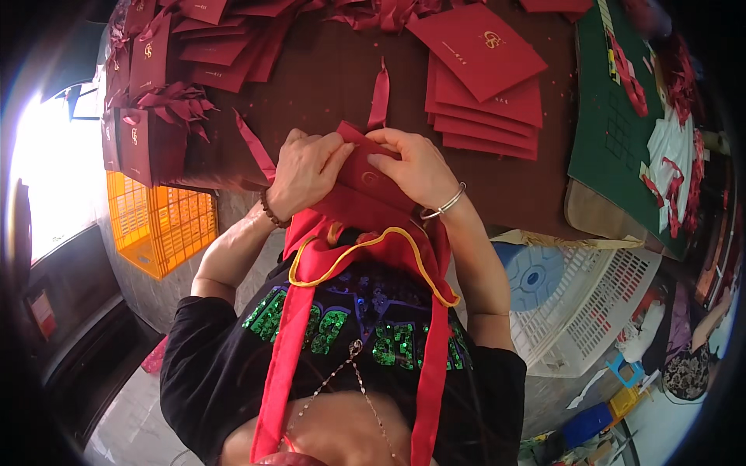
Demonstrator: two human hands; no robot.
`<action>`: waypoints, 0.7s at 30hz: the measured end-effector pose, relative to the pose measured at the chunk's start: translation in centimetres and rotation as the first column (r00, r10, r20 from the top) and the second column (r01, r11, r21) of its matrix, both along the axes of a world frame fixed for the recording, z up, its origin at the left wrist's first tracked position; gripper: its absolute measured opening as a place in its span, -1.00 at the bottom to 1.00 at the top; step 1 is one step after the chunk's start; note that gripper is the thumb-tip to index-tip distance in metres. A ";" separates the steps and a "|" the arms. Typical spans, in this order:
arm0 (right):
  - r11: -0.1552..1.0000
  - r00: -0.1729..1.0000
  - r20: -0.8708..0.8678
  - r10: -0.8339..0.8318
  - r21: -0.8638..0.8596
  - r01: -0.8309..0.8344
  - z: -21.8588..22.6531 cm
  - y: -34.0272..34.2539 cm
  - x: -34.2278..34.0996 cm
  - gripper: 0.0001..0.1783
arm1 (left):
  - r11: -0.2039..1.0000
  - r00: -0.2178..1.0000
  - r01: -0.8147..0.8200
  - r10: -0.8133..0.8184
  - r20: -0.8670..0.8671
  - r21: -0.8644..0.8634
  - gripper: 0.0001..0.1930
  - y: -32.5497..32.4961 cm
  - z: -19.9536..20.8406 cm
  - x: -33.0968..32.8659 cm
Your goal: The person ties decorative red ribbons onto red gift envelopes by hand.
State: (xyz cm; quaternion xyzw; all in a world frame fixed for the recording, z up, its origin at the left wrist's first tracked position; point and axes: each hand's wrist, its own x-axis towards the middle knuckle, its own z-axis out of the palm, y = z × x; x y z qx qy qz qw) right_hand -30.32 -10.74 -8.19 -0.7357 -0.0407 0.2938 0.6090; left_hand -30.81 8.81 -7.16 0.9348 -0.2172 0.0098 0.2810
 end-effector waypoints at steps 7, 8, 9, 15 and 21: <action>1.000 1.000 0.023 -0.001 0.016 0.001 0.6 0.1 0.0 -0.66 | 1.000 1.000 0.029 -0.029 -0.013 0.009 -0.74 0.1 0.4 0.5; 1.000 0.999 0.040 0.001 -0.007 0.000 0.6 0.0 -0.1 -0.65 | 0.999 0.999 0.044 -0.044 -0.007 0.006 -0.75 0.1 0.4 0.5; 1.000 0.998 0.057 0.002 -0.030 -0.001 0.5 0.0 -0.1 -0.65 | 0.998 0.998 0.060 -0.060 -0.001 0.002 -0.75 0.0 0.4 0.6; 0.999 0.998 0.060 -0.001 -0.038 0.003 0.1 -0.1 -0.2 -0.64 | 0.997 0.997 0.074 -0.075 0.026 0.033 -0.77 -0.4 0.5 0.5; 0.996 0.996 0.088 0.002 -0.093 0.006 0.2 0.1 -0.3 -0.62 | 0.981 0.981 0.098 -0.123 0.148 0.166 -0.78 -0.4 0.5 0.4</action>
